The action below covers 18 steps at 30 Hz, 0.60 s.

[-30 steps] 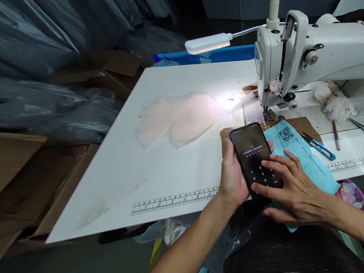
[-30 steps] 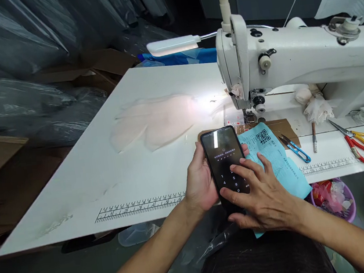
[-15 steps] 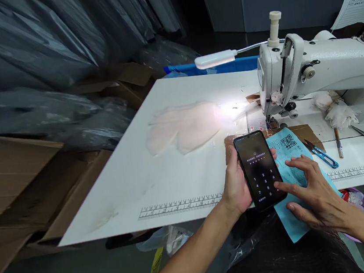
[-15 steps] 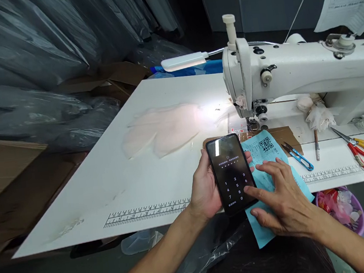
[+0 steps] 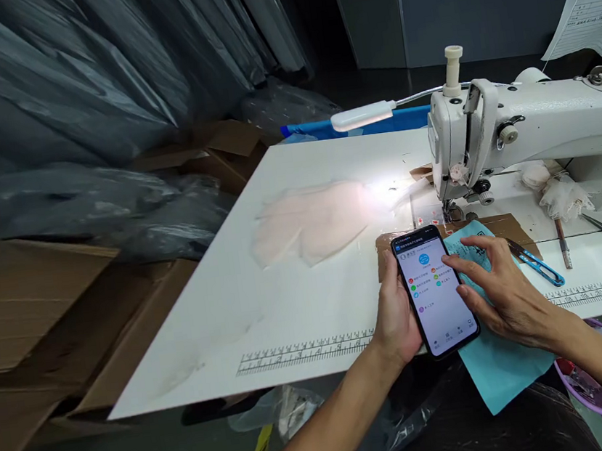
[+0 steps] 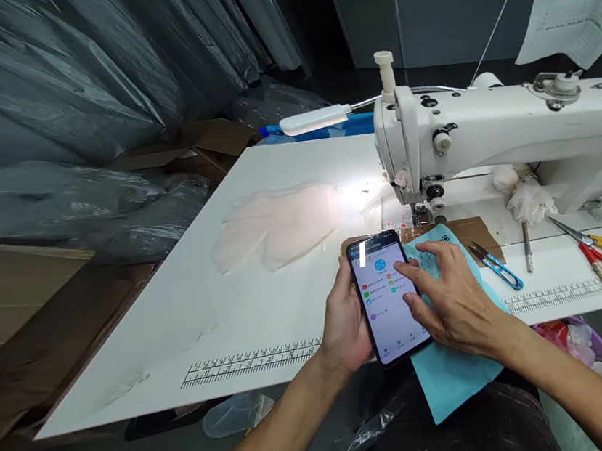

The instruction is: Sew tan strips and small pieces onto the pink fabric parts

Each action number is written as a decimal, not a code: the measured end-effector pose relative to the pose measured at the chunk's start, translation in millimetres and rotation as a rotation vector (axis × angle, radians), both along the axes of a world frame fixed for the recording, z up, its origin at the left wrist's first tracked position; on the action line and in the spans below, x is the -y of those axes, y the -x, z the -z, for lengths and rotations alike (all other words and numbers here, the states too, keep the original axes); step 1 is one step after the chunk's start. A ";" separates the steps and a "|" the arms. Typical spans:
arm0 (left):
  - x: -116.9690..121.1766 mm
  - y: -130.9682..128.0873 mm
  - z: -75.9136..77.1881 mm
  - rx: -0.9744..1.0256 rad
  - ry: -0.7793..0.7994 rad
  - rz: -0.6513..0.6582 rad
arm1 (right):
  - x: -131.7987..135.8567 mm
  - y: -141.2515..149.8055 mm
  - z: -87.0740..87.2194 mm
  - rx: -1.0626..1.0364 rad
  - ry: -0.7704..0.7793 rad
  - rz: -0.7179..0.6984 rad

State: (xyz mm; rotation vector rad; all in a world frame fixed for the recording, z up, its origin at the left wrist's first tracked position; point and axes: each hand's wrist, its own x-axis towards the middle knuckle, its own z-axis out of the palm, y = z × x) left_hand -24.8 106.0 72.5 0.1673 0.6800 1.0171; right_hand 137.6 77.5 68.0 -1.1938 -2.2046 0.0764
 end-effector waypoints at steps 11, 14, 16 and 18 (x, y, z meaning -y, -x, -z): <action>1.0 3.7 8.6 0.039 -0.011 0.013 | -7.0 7.3 -3.6 -0.106 -0.005 0.092; 2.9 3.9 6.8 0.030 0.001 0.049 | 1.6 -1.0 -5.2 -0.228 0.246 0.102; 5.2 3.4 4.7 0.014 0.002 0.053 | 6.3 -1.9 -5.8 -0.233 0.448 0.051; 7.9 2.9 2.5 -0.022 -0.009 0.039 | 9.3 0.9 -6.2 -0.226 0.547 0.022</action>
